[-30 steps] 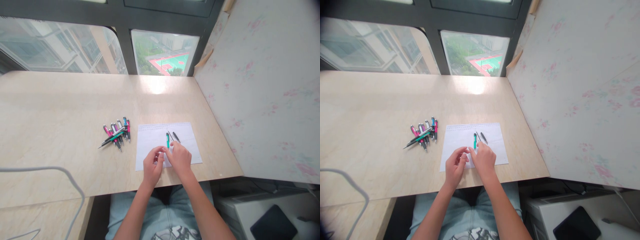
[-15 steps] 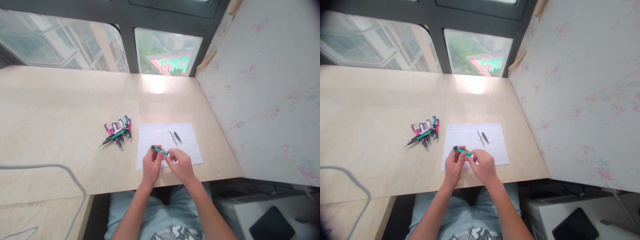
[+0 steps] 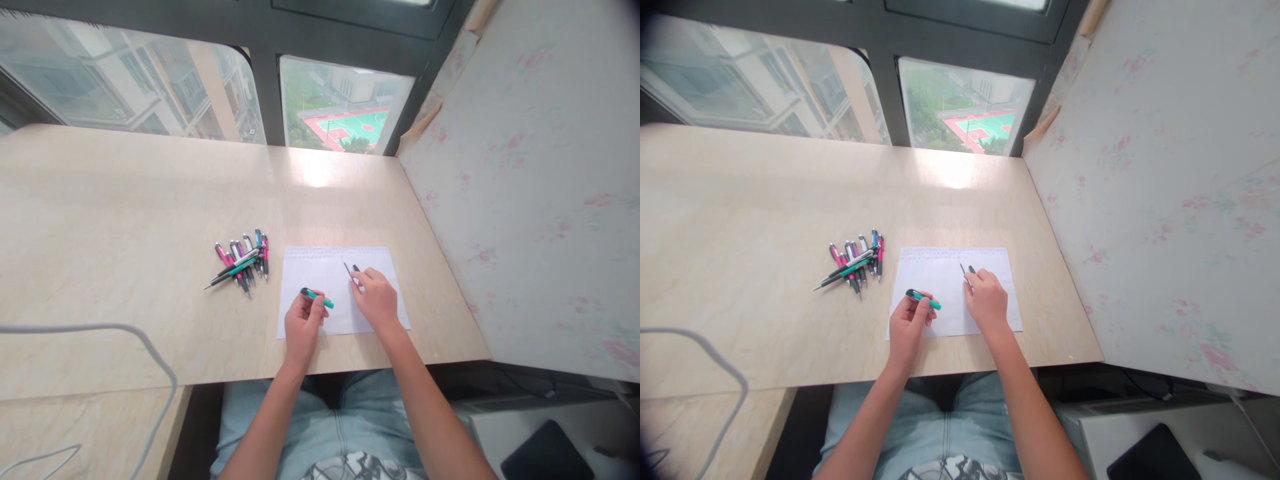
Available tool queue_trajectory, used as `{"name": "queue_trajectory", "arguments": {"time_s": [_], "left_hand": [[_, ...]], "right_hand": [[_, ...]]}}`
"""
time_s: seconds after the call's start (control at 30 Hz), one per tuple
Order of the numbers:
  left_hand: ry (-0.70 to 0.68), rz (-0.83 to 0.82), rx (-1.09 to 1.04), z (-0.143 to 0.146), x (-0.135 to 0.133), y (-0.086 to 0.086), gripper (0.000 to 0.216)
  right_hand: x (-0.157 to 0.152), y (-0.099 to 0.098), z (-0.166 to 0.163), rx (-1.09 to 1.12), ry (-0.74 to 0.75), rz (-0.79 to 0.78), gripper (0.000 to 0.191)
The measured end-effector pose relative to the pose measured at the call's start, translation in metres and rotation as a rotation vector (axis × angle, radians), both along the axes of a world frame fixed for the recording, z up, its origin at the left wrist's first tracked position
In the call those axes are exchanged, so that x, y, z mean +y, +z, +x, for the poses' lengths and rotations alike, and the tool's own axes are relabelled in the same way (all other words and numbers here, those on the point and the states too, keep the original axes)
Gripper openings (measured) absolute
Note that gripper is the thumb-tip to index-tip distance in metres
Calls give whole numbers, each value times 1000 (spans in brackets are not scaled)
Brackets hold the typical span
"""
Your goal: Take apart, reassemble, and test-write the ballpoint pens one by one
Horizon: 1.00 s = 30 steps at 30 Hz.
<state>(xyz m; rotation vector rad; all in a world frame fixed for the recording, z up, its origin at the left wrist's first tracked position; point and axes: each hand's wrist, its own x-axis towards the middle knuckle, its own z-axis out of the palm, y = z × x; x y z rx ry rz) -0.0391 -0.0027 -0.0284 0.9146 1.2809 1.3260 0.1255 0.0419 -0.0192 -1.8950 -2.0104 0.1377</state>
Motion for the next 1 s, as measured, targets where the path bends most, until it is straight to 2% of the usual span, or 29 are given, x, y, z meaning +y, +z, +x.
{"name": "queue_trajectory", "arguments": {"time_s": [0.23, 0.37, 0.5, 0.6, 0.8, 0.9, 1.0], "left_hand": [[10, 0, -21, 0, -1, -1, 27], [9, -4, -29, 0, 0, -1, 27], [13, -8, -46, -1, -1, 1, 27], [11, -9, -112, 0, 0, 2, 26], [34, -81, -507, 6, 1, 10, 21], [26, -134, -664, 10, 0, 15, 19], [29, -176, -740, 11, -2, 17, 18]], "right_hand": [[4, -2, -3, -76, 22, -12, 16], [3, -2, -3, 17, 30, -4, 18], [-7, 1, -1, 333, 35, -6, 16], [-23, 3, -3, 679, -29, -97, 16], [-52, 6, -17, 1361, -217, -359, 22], [-55, 10, -20, 1555, -210, -439, 24], [-55, 14, -21, 1638, -197, -467, 23]]}}
